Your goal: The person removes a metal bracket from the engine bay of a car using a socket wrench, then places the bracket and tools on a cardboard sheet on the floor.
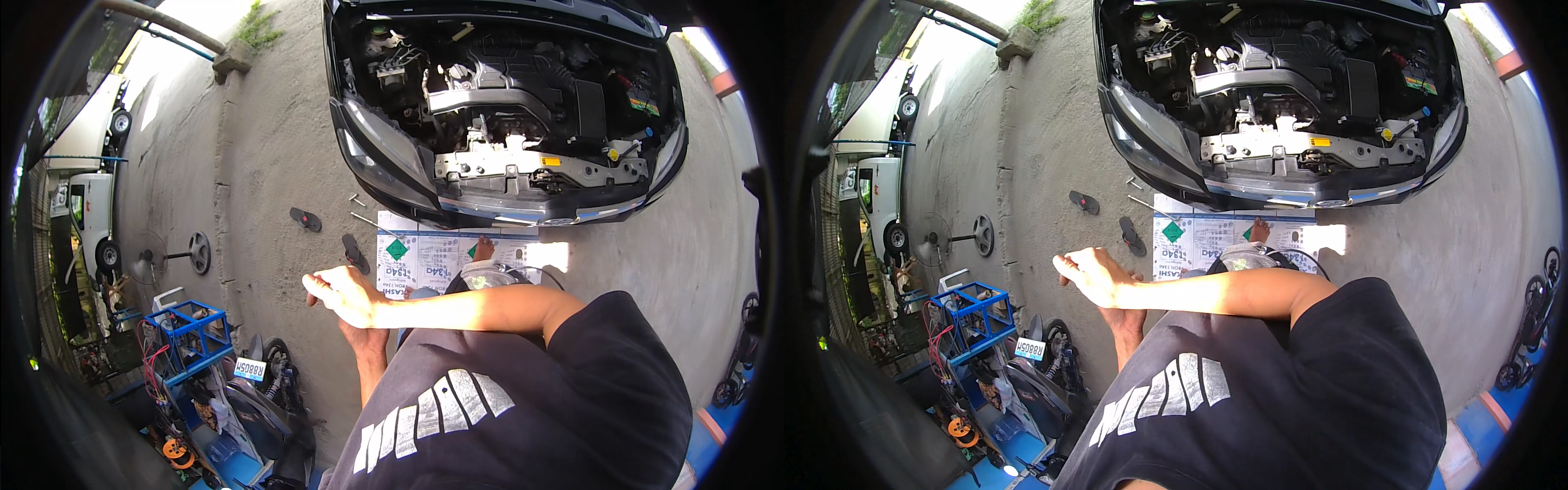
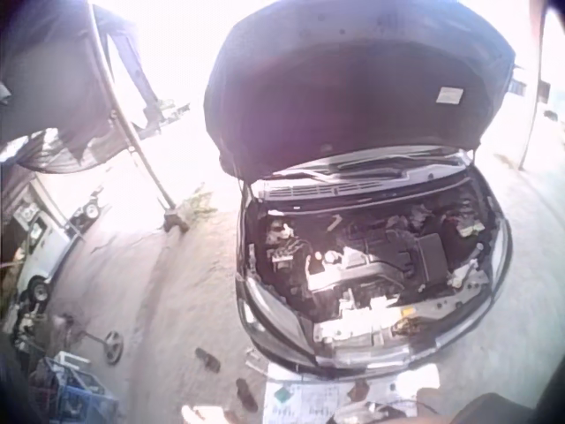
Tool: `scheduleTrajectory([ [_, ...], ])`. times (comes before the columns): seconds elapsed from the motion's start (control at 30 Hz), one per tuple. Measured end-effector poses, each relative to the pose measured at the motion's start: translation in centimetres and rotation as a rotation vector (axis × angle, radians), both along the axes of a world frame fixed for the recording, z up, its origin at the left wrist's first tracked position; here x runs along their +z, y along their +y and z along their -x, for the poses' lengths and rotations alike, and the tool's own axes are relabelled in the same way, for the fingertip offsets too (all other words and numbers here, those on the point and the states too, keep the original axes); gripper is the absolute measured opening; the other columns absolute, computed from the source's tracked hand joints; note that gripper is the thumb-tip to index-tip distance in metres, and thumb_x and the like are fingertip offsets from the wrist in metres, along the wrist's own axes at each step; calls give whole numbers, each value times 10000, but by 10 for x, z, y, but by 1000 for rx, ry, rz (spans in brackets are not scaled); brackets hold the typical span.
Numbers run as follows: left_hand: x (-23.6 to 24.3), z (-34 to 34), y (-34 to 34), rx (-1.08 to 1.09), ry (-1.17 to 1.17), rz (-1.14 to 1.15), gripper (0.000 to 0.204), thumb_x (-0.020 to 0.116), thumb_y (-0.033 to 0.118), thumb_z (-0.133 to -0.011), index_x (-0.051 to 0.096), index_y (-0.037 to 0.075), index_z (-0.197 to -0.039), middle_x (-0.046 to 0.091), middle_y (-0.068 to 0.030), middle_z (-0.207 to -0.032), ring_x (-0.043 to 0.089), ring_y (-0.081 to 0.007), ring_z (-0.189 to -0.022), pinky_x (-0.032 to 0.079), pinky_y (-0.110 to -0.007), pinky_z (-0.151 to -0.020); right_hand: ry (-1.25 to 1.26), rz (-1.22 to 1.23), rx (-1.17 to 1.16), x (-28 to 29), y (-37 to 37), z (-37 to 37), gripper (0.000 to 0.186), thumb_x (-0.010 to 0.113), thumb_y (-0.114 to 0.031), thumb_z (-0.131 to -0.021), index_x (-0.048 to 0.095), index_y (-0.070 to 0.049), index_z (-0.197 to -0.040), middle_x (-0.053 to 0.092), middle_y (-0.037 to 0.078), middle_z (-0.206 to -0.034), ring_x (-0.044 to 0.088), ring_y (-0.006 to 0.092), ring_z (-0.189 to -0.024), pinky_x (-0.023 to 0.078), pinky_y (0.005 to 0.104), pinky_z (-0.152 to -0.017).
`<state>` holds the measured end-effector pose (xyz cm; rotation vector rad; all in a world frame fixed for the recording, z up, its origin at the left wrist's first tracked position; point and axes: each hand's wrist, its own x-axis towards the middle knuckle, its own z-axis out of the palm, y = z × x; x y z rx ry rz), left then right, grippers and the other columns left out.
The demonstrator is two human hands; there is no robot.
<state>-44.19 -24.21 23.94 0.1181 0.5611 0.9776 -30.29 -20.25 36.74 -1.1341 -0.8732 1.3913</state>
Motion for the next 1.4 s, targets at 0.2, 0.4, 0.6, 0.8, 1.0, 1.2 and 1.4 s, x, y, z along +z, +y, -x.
scheduleTrajectory([
  [0.2, -18, 106, 1, 15, 69, -9, 289, 528, 286, -1069, 577, 56, -1236, 635, -67, -1118, 621, -220, -1037, 561, -406, -880, -51, -120, 197, -14, -1, 116, 577, 474, -489, -1082, 711, 7, -909, 720, 192, -831, 679, 304, -794, 518, 459, -773],
  [0.4, -40, 207, 8, 204, 221, 36, 241, 550, 274, -1058, 581, 69, -1182, 613, -48, -1021, 591, -209, -903, 553, -363, -773, -215, -238, 342, 3, 11, 198, 511, 576, -428, -1024, 629, 26, -796, 647, 187, -731, 627, 352, -703, 483, 482, -740],
  [0.6, -58, 260, 56, -51, -141, 223, 103, 613, 120, -965, 625, 42, -1031, 532, -84, -855, 478, -197, -768, 404, -304, -551, -180, -641, 242, 68, 39, 232, 326, 672, -324, -930, 631, -22, -815, 640, 154, -707, 622, 375, -693, 451, 446, -800],
  [0.8, -38, 252, 128, -176, 421, 112, 58, 616, 112, -975, 571, 78, -963, 562, -45, -833, 513, -155, -745, 451, -281, -551, -449, -779, 283, 91, 77, 239, 318, 641, -347, -964, 664, -33, -920, 663, 113, -758, 659, 313, -779, 429, 428, -786],
  [1.0, 24, 226, 208, 170, 559, -139, 86, 587, 127, -1005, 560, 96, -930, 593, -14, -835, 573, -152, -757, 491, -299, -654, -1126, -327, 304, 23, 174, 208, 470, 580, -440, -1011, 734, 2, -973, 706, 191, -825, 703, 374, -845, 460, 503, -955],
  [1.2, 73, 218, 297, 233, 568, -210, 137, 551, 174, -1043, 559, 88, -937, 612, -41, -857, 582, -137, -774, 478, -306, -708, -847, -42, 656, -12, 252, 181, 737, 487, -624, -1031, 757, 58, -952, 725, 251, -906, 711, 404, -940, 540, 512, -844],
  [1.4, 60, 190, 293, -30, 837, -255, 158, 641, 169, -988, 522, 79, -1042, 550, -18, -859, 491, -148, -705, 425, -292, -668, -790, -43, 394, 26, 308, 143, 749, 522, -621, -1023, 751, 63, -820, 662, 205, -683, 694, 350, -728, 537, 506, -698],
])
